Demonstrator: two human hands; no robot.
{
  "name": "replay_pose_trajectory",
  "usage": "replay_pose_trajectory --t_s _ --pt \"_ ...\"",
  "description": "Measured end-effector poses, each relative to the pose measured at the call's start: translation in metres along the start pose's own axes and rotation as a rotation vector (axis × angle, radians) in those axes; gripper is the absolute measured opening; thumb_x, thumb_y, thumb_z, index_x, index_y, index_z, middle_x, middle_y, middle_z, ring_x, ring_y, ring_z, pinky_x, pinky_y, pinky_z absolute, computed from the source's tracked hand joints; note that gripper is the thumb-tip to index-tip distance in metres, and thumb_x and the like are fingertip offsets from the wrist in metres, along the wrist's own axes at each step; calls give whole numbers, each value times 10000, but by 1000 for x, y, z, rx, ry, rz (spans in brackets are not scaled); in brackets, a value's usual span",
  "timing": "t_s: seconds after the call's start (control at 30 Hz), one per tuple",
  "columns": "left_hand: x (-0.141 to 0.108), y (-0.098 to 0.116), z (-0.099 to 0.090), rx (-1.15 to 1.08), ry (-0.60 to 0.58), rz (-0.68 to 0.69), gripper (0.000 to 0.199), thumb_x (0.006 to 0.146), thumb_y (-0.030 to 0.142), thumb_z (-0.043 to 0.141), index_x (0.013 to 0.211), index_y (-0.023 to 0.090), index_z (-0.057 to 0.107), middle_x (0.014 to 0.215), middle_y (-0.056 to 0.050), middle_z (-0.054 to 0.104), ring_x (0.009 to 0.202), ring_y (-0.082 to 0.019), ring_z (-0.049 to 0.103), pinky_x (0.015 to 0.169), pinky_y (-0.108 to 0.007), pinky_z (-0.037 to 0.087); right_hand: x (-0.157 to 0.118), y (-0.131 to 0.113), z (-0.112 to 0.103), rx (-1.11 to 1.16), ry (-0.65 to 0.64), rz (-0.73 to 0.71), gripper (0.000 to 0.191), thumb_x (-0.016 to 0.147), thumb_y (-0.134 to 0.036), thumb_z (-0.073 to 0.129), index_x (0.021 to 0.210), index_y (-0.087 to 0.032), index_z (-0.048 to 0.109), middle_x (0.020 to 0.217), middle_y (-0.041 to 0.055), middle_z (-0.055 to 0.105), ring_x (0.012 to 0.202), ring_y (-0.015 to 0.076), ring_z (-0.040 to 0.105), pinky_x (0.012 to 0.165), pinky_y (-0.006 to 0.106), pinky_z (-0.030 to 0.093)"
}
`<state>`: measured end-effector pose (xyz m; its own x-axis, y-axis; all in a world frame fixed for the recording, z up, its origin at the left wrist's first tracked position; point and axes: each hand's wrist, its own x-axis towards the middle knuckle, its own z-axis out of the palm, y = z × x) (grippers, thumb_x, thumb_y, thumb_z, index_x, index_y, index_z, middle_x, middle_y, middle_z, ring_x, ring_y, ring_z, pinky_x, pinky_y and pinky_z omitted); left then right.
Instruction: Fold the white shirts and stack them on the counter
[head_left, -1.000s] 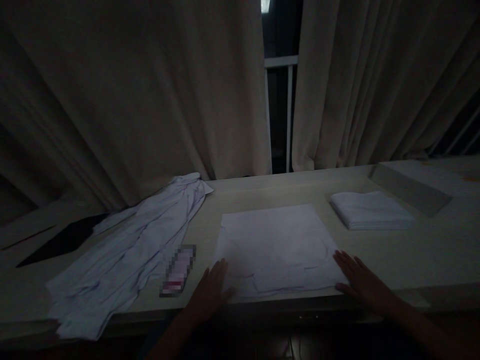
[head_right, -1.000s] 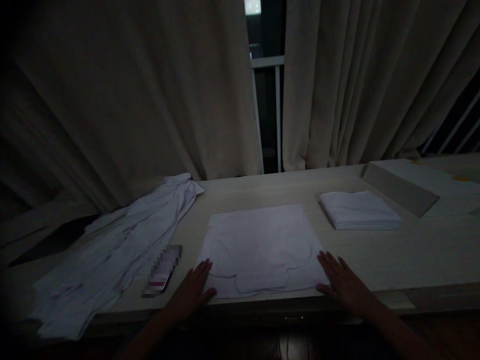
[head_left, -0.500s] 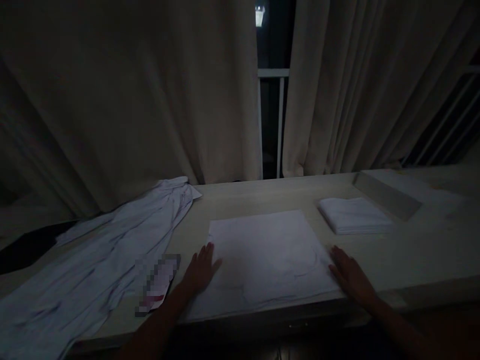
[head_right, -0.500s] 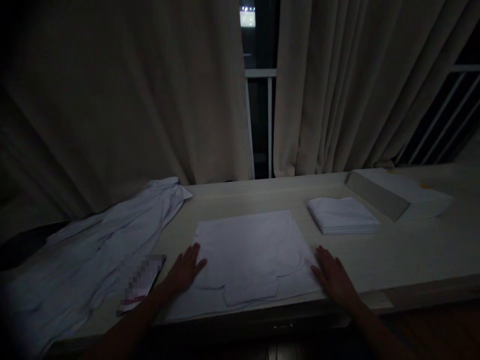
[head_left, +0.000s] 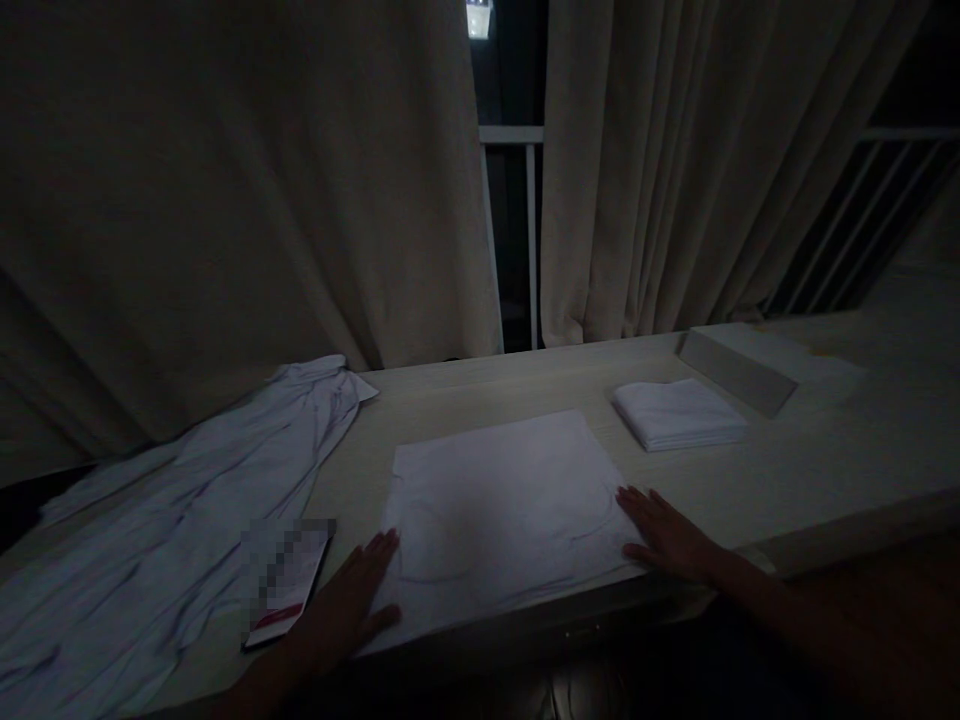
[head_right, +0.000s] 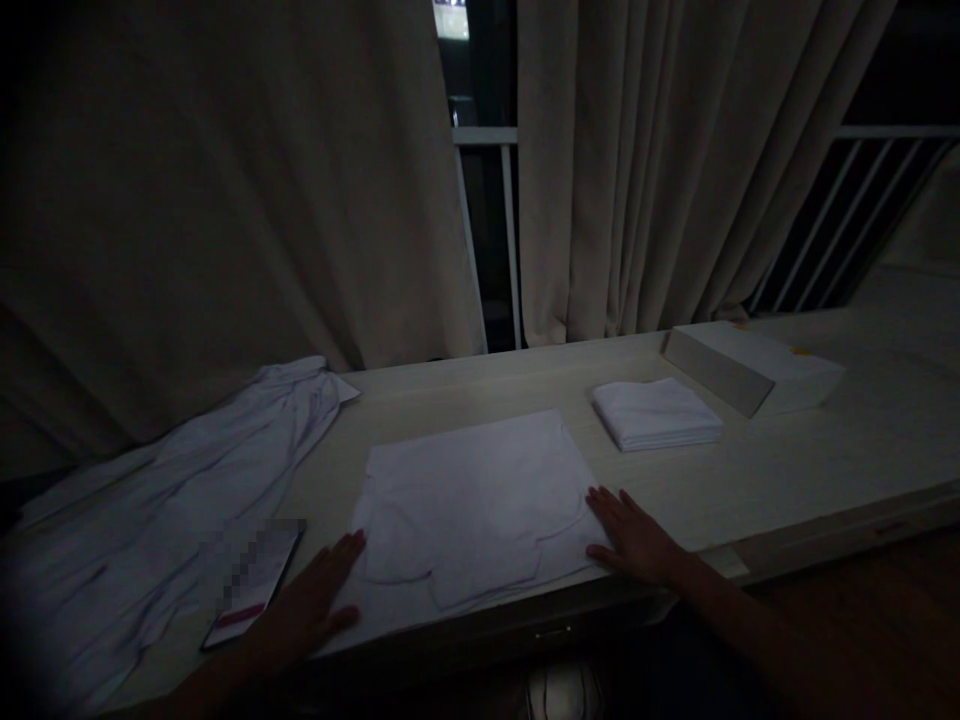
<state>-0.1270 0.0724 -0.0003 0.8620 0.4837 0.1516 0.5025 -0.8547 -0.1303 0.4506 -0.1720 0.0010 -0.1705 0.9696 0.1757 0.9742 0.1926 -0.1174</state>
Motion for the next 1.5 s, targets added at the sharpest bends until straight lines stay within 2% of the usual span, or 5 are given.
replay_pose_trajectory --t_s 0.23,0.4,0.6,0.87,1.5 --pt "-35 26 -31 -7 -45 132 1006 765 676 519 1526 184 81 1567 -111 209 1436 -313 212 1158 -447 214 -39 -3 -24 -11 -106 -185 1005 798 -508 648 1538 -198 43 1567 117 178 1421 319 223 1182 507 91" --pt "-49 45 -42 47 -81 174 800 820 226 501 1521 240 116 1564 -49 254 1411 -263 293 1131 -425 294 -60 8 -23 -84 -60 -198 805 838 -120 502 1529 -281 123 1532 22 314 1386 231 328 1171 444 200" --pt "-40 49 -35 188 41 237 796 783 -35 358 1502 271 206 1512 -14 381 1364 -206 376 1124 -396 299 -65 20 -15 -168 52 -258 639 903 -101 451 1473 -350 305 1429 -26 479 1281 184 482 1092 365 347" --pt "-37 44 -14 215 79 254 722 823 25 404 1486 277 265 1472 -31 442 1335 -202 402 1107 -383 277 -64 16 -19 -199 1 -275 674 920 -64 411 1503 -334 208 1467 -21 428 1325 173 427 1145 374 278" --pt "-36 53 -19 5 79 212 658 907 188 395 1490 395 172 1475 36 427 1359 -190 393 1165 -429 208 -56 11 -20 -136 -20 -309 632 915 -61 441 1483 -296 295 1359 68 554 1278 224 473 1124 498 271"
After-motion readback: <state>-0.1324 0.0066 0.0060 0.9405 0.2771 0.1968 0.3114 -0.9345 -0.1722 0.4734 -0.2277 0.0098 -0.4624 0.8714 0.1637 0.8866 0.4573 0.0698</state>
